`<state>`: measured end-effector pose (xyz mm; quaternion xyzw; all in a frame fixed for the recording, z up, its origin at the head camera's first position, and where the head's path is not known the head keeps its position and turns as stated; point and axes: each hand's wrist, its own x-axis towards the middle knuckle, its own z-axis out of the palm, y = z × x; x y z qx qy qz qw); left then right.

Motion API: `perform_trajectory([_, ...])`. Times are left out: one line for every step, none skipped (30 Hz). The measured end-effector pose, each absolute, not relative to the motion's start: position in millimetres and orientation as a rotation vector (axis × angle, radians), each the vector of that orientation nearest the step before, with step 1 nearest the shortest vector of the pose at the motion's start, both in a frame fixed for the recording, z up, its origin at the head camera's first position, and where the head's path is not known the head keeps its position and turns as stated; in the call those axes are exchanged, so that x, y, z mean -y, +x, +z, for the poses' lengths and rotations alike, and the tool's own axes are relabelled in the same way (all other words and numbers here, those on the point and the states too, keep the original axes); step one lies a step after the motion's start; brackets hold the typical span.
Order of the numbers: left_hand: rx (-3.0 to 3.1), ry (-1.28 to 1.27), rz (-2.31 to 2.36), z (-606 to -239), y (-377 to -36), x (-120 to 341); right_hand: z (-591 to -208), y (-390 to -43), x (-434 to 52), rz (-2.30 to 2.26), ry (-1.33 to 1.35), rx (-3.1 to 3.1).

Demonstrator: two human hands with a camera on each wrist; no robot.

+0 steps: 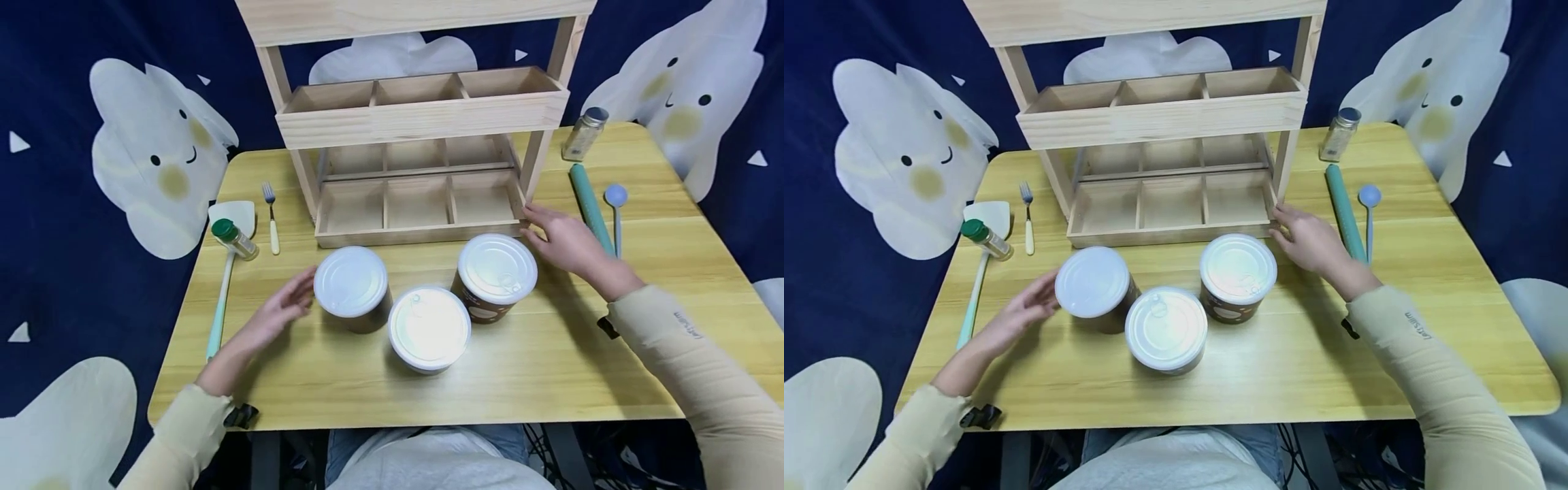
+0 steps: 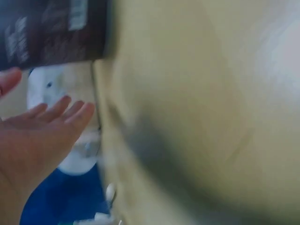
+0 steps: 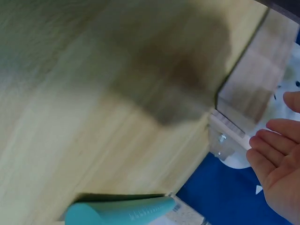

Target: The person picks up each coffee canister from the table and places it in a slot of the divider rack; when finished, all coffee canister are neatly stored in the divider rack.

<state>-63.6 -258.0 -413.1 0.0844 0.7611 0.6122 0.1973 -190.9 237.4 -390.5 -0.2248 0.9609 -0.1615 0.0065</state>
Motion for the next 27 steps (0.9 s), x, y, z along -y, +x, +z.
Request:
perform_trajectory([-2.112, 0.270, 1.687, -417, -64, 253, -394, -190, -238, -0.482, -0.717, -3.014])
perform_trajectory([-2.094, 0.311, 1.671, -420, -65, 248, -397, -190, -239, -0.465, -0.733, -3.024])
perform_trajectory([-2.088, 0.346, 1.654, -422, -66, 244, -400, -189, -239, -0.445, -0.755, -3.041])
perform_trajectory([-2.089, 0.375, 1.647, -424, -68, 240, -403, -188, -239, -0.426, -0.781, -3.061])
perform_trajectory([-2.092, 0.395, 1.646, -424, -69, 236, -405, -188, -239, -0.408, -0.816, -3.089])
perform_trajectory([-2.108, 0.408, 1.644, -425, -70, 233, -408, -188, -238, -0.396, -0.852, -3.118])
perform_trajectory([-2.133, 0.418, 1.643, -426, -71, 231, -410, -188, -238, -0.384, -0.890, -3.146])
perform_trajectory([-2.157, 0.422, 1.643, -426, -72, 228, -411, -188, -237, -0.377, -0.931, -3.172])
perform_trajectory([-2.185, 0.425, 1.640, -427, -73, 226, -413, -188, -236, -0.368, -0.967, -3.197])
perform_trajectory([-2.205, 0.430, 1.640, -428, -74, 223, -414, -189, -235, -0.363, -0.992, -3.218])
perform_trajectory([-2.219, 0.440, 1.643, -429, -76, 221, -414, -189, -234, -0.359, -1.011, -3.237])
perform_trajectory([-2.230, 0.453, 1.648, -430, -77, 219, -415, -190, -233, -0.356, -1.020, -3.252])
perform_trajectory([-2.236, 0.469, 1.656, -430, -78, 217, -415, -190, -233, -0.349, -1.018, -3.263])
perform_trajectory([-2.235, 0.484, 1.665, -431, -80, 216, -415, -191, -232, -0.344, -1.016, -3.271])
perform_trajectory([-2.233, 0.502, 1.676, -432, -81, 215, -414, -192, -232, -0.332, -1.009, -3.277])
perform_trajectory([-2.227, 0.511, 1.685, -432, -82, 214, -414, -193, -232, -0.322, -1.001, -3.280])
perform_trajectory([-2.222, 0.523, 1.697, -433, -82, 214, -415, -193, -232, -0.310, -0.992, -3.282])
perform_trajectory([-2.217, 0.528, 1.706, -434, -83, 213, -415, -194, -232, -0.302, -0.987, -3.283])
perform_trajectory([-2.216, 0.532, 1.709, -434, -83, 213, -416, -194, -232, -0.290, -0.978, -3.282])
perform_trajectory([-2.216, 0.537, 1.713, -435, -83, 213, -416, -194, -232, -0.283, -0.974, -3.281])
perform_trajectory([-2.217, 0.541, 1.716, -436, -83, 213, -417, -195, -232, -0.274, -0.965, -3.280])
perform_trajectory([-2.219, 0.542, 1.720, -437, -83, 213, -417, -194, -232, -0.269, -0.957, -3.278])
perform_trajectory([-2.223, 0.544, 1.722, -438, -83, 213, -417, -194, -232, -0.264, -0.950, -3.275])
perform_trajectory([-2.224, 0.542, 1.724, -438, -83, 213, -416, -194, -232, -0.260, -0.945, -3.272])
perform_trajectory([-2.230, 0.542, 1.726, -439, -83, 213, -416, -194, -232, -0.254, -0.939, -3.270])
perform_trajectory([-2.234, 0.544, 1.728, -439, -84, 213, -415, -194, -232, -0.250, -0.935, -3.270])
perform_trajectory([-2.239, 0.541, 1.731, -439, -84, 213, -415, -194, -232, -0.244, -0.927, -3.269])
